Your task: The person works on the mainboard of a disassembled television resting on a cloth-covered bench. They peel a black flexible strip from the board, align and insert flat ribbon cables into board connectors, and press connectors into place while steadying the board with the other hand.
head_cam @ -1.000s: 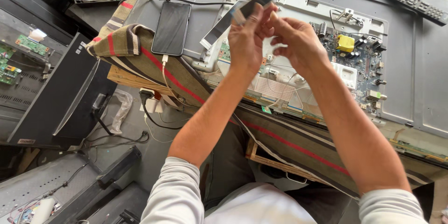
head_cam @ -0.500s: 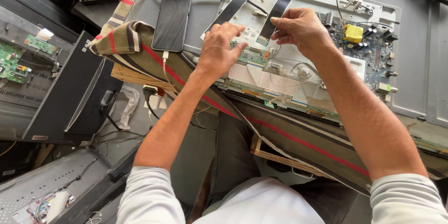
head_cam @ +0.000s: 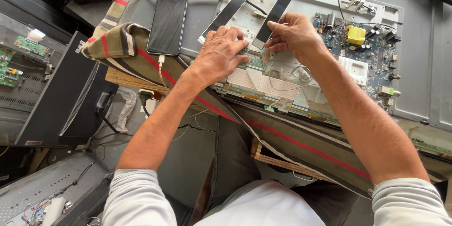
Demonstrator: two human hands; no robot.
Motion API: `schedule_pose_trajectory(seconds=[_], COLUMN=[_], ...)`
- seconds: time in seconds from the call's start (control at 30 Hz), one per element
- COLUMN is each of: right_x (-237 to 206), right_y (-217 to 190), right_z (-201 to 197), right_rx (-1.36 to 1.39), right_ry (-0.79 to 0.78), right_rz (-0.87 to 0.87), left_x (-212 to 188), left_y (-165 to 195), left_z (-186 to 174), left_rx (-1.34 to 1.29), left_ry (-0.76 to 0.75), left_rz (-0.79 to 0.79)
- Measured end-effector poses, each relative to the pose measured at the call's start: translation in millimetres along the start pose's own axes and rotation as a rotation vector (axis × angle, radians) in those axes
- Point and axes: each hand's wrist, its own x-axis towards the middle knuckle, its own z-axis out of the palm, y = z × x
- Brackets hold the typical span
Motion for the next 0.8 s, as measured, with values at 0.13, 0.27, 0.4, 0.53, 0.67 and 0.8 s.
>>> schedule_pose_trajectory(seconds=[0.13,0.27,0.4,0.53,0.67,0.8], right_x=[-1,-3,-3,-5,-8,-9], right_y=[0,-1,-4,-6,-8,-11], right_z=[0,2,3,5,6,7], right_rx=[0.001,-0.002,-0.012,-0.036,-0.054,-0.121], right_ry=[-0.022,-0.039,-0.037,-0.047,-0.085,-0.124], right_rz=[-0.002,-0.003,-0.009,-0.033,-0.062,-0.046], left_x=[-2,0,2,3,3,2], left_y=[-4,-5,-4,-3,-1,0], left_z=[-7,-9,-9,-9,-9,-10], left_rx=[-0.020,-0.025,-0.041,-0.027,-0.013,-0.007], left_ry=[-0.038,-0.060,-0.057,-0.048,-0.036,-0.026], left_rz=[0.058,0.039,0.021,0.013,0.012,0.013])
